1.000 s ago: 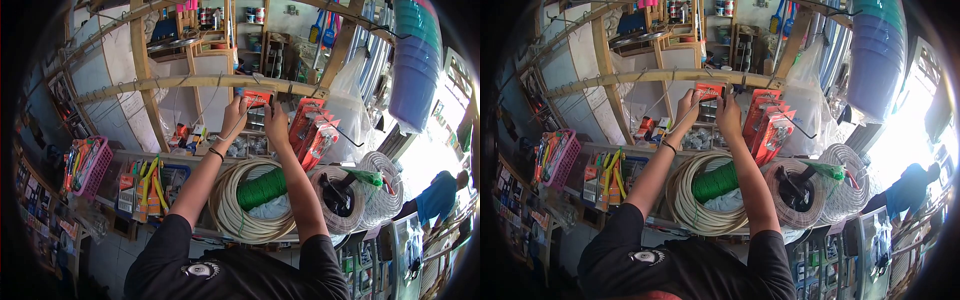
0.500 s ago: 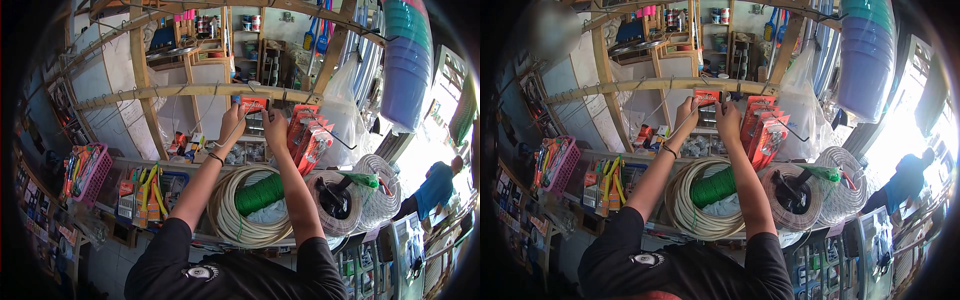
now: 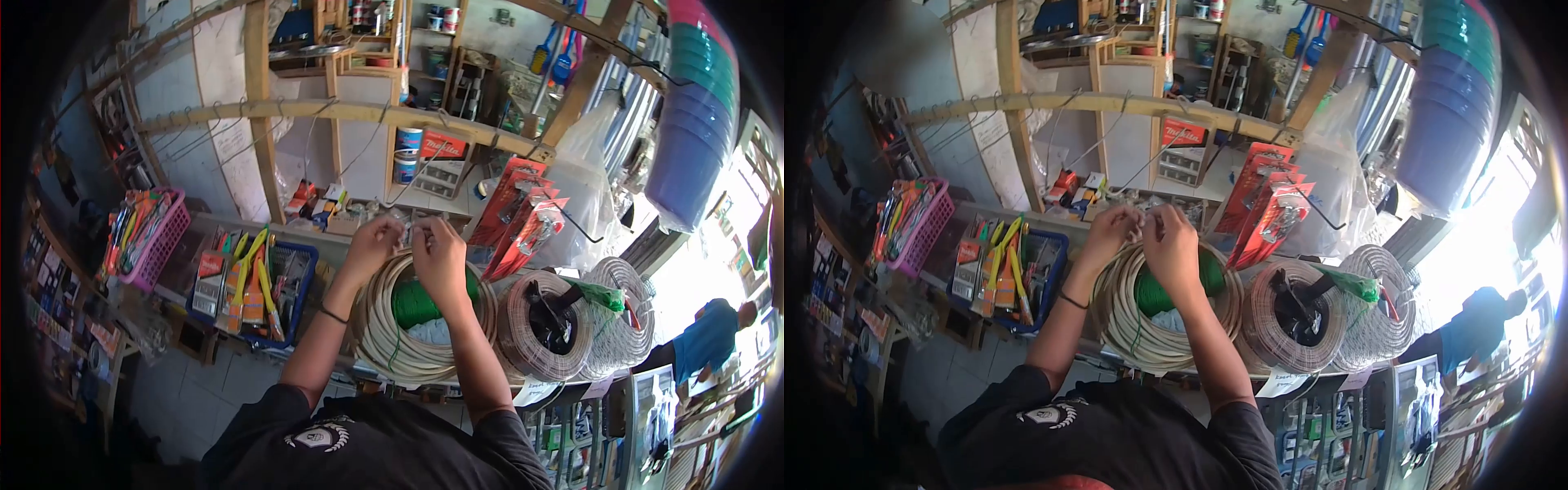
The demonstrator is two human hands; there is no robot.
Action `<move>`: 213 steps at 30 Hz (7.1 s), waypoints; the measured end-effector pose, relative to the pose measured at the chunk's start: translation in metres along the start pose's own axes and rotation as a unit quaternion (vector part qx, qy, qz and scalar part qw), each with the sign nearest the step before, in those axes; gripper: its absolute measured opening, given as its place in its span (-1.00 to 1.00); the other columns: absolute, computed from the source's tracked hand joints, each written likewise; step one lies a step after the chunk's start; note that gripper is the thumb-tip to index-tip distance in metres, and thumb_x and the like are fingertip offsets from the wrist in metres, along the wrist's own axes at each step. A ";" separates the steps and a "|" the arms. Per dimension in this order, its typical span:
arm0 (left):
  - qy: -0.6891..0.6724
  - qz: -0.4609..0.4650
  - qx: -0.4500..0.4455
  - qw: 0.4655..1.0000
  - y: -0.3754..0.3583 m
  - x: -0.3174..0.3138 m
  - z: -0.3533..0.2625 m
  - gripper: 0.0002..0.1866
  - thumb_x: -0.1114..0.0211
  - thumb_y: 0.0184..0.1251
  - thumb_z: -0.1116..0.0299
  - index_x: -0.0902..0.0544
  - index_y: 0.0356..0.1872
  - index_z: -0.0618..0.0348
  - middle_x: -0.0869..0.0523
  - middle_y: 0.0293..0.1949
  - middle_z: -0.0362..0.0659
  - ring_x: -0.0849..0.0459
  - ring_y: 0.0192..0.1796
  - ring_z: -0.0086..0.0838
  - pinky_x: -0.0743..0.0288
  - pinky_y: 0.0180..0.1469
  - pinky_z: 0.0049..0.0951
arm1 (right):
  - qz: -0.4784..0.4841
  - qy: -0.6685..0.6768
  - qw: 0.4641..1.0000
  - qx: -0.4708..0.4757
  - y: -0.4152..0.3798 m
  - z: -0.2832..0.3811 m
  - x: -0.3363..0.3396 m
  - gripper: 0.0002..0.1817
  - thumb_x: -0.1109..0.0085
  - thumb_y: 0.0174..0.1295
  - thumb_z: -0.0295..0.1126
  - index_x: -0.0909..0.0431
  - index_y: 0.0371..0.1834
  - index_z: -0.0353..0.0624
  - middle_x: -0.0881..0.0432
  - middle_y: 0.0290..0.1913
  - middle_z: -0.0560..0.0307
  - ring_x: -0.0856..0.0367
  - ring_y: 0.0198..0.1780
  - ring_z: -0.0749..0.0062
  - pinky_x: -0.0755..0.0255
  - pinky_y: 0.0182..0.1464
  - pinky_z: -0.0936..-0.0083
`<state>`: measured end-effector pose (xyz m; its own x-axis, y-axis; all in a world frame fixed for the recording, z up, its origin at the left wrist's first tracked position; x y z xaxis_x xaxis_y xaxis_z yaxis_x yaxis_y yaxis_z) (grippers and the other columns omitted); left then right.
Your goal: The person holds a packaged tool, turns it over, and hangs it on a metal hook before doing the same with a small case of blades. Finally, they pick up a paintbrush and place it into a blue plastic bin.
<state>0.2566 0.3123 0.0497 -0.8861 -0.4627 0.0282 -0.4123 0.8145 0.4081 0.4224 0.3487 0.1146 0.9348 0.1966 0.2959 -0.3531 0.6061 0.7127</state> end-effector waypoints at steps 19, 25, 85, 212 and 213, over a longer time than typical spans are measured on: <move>-0.021 -0.111 0.014 0.994 -0.169 0.132 -0.099 -0.94 -0.18 0.61 0.53 -0.59 -0.06 0.31 -0.64 -0.23 -0.29 -0.59 -0.19 -0.72 -0.48 -0.12 -0.64 | 0.160 0.208 0.963 -0.069 -0.084 0.111 -0.122 -0.92 -0.23 0.39 -0.59 -0.65 -0.12 -0.35 -0.71 -0.25 -0.05 -0.82 -0.27 0.33 -0.67 -0.18 0.47; -0.025 -0.094 0.038 0.995 -0.197 0.228 -0.108 -0.95 -0.15 0.59 0.58 -0.58 -0.09 0.31 -0.64 -0.23 -0.28 -0.58 -0.20 -0.72 -0.50 -0.13 -0.61 | 0.142 0.256 0.951 -0.093 -0.113 0.152 -0.212 -0.92 -0.22 0.38 -0.62 -0.64 -0.11 -0.33 -0.71 -0.26 -0.01 -0.81 -0.28 0.40 -0.65 -0.19 0.52; -0.134 -0.016 0.155 0.979 -0.190 0.492 0.037 -0.75 -0.17 0.71 0.19 -0.65 -0.08 0.15 -0.46 -0.45 -0.48 -0.28 -0.47 -0.80 -0.11 -0.41 -0.66 | 0.051 0.163 0.949 -0.266 -0.165 0.170 -0.436 -0.81 -0.07 0.58 -0.50 -0.47 0.15 -0.36 -0.57 -0.24 0.20 -0.49 -0.20 0.66 -0.46 -0.09 0.61; -0.203 0.086 -0.088 0.971 0.009 0.019 -0.054 -0.72 -0.07 0.75 0.29 -0.54 0.23 0.25 -0.73 0.08 -0.20 -0.62 0.10 -0.63 -0.45 0.22 -0.53 | -0.123 -0.006 0.992 -0.016 -0.007 0.035 -0.024 -0.47 0.03 0.55 -0.54 -0.23 0.57 -0.27 -0.43 -0.49 0.14 -0.35 -0.45 0.56 -0.33 -0.33 0.52; -0.189 0.086 -0.092 0.974 0.015 0.017 -0.049 -0.72 -0.07 0.75 0.29 -0.55 0.21 0.26 -0.74 0.05 -0.20 -0.62 0.07 -0.63 -0.45 0.20 -0.53 | -0.127 -0.001 0.992 -0.011 -0.003 0.028 -0.025 -0.49 0.03 0.56 -0.54 -0.24 0.55 -0.28 -0.45 -0.49 0.12 -0.37 -0.45 0.54 -0.34 -0.33 0.51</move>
<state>0.2453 0.2995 0.1015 -0.9676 -0.1343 -0.2139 -0.2369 0.7761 0.5845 0.3993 0.3202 0.1227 0.9935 0.0337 0.1089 -0.1043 0.6531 0.7500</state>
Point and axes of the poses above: each hand's wrist, its own y-axis towards the middle knuckle, its own x-axis out of the back of the hand, z = x × y, the point moved 1 cm from there along y, towards the middle knuckle
